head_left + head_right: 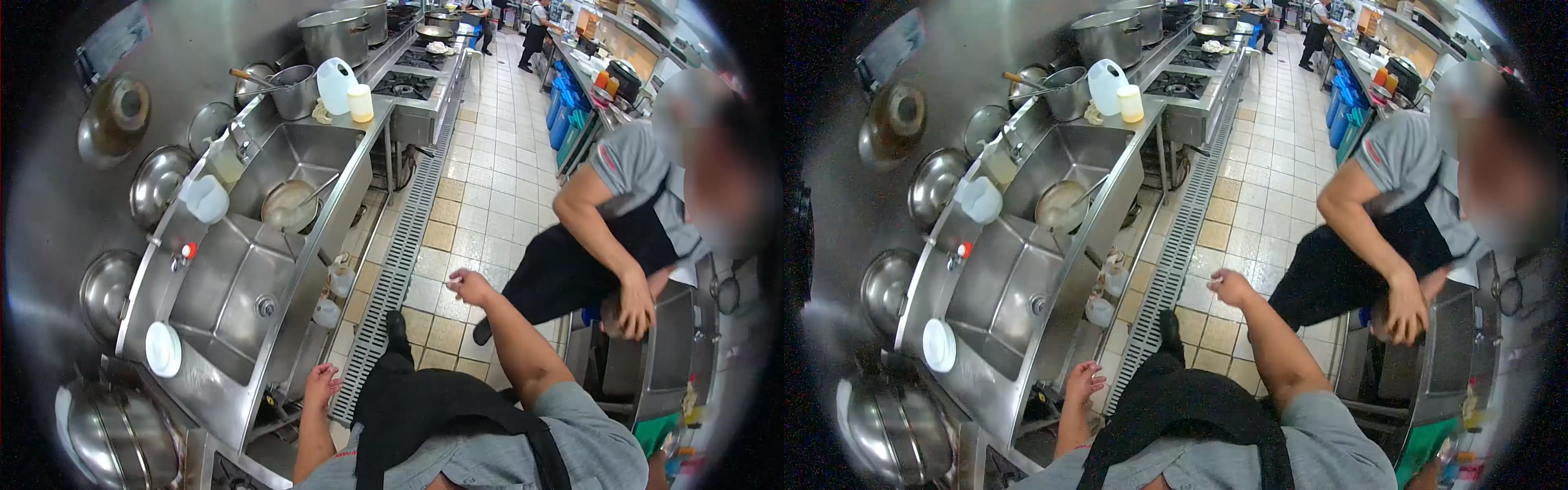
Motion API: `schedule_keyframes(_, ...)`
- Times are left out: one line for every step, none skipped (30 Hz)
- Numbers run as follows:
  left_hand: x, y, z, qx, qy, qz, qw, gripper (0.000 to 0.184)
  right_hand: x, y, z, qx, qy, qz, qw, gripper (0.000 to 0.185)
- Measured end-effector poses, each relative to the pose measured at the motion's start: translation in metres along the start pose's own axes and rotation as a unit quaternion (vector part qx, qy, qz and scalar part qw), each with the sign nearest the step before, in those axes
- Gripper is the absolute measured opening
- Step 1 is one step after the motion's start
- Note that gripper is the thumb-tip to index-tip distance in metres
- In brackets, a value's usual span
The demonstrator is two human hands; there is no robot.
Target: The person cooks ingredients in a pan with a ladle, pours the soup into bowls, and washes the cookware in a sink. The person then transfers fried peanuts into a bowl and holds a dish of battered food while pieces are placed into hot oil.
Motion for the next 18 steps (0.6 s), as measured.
schedule_keyframes(0.015, -0.010, -0.012, 0.004, -0.003, 0.003, 1.000, 0.035, 0.024, 0.010, 0.015, -0.032, -0.010, -0.004, 0.999, 0.044)
schedule_keyframes(0.036, -0.026, -0.031, 0.012, 0.009, -0.001, 1.000, 0.035, 0.058, 0.005, 0.023, -0.073, -0.049, 0.009, 0.996, 0.044)
schedule_keyframes(0.058, -0.042, -0.050, 0.020, 0.023, -0.008, 1.000, 0.034, 0.080, 0.005, 0.033, -0.072, -0.051, 0.009, 0.996, 0.044)
schedule_keyframes(0.087, -0.055, -0.072, 0.006, 0.053, -0.020, 0.998, 0.037, 0.101, 0.003, 0.041, -0.144, -0.025, -0.011, 0.989, 0.044)
schedule_keyframes(0.110, -0.075, -0.102, 0.018, 0.071, -0.031, 0.997, 0.037, 0.121, -0.002, 0.052, -0.216, 0.002, -0.031, 0.976, 0.044)
schedule_keyframes(0.131, -0.100, -0.138, 0.030, 0.090, -0.043, 0.995, 0.037, 0.149, -0.022, 0.052, -0.206, 0.062, -0.050, 0.975, 0.045)
schedule_keyframes(0.148, -0.126, -0.180, 0.053, 0.123, -0.070, 0.988, 0.036, 0.158, -0.029, 0.065, -0.166, 0.119, -0.109, 0.973, 0.043)
schedule_keyframes(0.161, -0.151, -0.222, 0.078, 0.155, -0.093, 0.980, 0.035, 0.172, -0.036, 0.081, -0.137, 0.113, -0.123, 0.976, 0.043)
schedule_keyframes(0.171, -0.173, -0.267, 0.103, 0.188, -0.093, 0.972, 0.034, 0.184, -0.050, 0.094, -0.106, 0.111, -0.140, 0.978, 0.042)
schedule_keyframes(0.179, -0.197, -0.315, 0.127, 0.222, -0.094, 0.962, 0.032, 0.191, -0.058, 0.112, -0.053, 0.083, -0.177, 0.979, 0.041)
schedule_keyframes(0.181, -0.221, -0.365, 0.137, 0.254, -0.098, 0.952, 0.031, 0.207, -0.066, 0.130, -0.048, 0.079, -0.181, 0.979, 0.041)
schedule_keyframes(0.183, -0.238, -0.408, 0.147, 0.287, -0.102, 0.941, 0.031, 0.219, -0.079, 0.150, -0.030, 0.063, -0.201, 0.977, 0.041)
schedule_keyframes(0.197, -0.245, -0.443, 0.149, 0.291, -0.103, 0.939, 0.031, 0.233, -0.094, 0.171, -0.013, 0.047, -0.218, 0.975, 0.041)
schedule_keyframes(0.206, -0.254, -0.482, 0.141, 0.344, -0.122, 0.920, 0.030, 0.250, -0.105, 0.190, -0.022, 0.030, -0.217, 0.975, 0.038)
schedule_keyframes(0.216, -0.264, -0.519, 0.132, 0.396, -0.143, 0.897, 0.029, 0.270, -0.116, 0.210, -0.021, 0.025, -0.214, 0.976, 0.038)
schedule_keyframes(0.231, -0.267, -0.544, 0.133, 0.396, -0.144, 0.897, 0.029, 0.286, -0.132, 0.227, -0.013, 0.018, -0.231, 0.973, 0.038)
schedule_keyframes(0.242, -0.269, -0.570, 0.127, 0.416, -0.158, 0.886, 0.029, 0.297, -0.148, 0.242, -0.007, 0.014, -0.250, 0.968, 0.038)
schedule_keyframes(0.251, -0.272, -0.596, 0.120, 0.437, -0.173, 0.874, 0.028, 0.316, -0.162, 0.257, -0.012, 0.010, -0.254, 0.967, 0.037)
Point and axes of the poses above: each hand's wrist, its own x-axis towards the middle knuckle, its own z-axis out of the back of the hand, y = z × x, the point moved 7 cm from there along x, towards the middle knuckle, and after that the axes turned 14 degrees about -x, right-handed, at the moved point
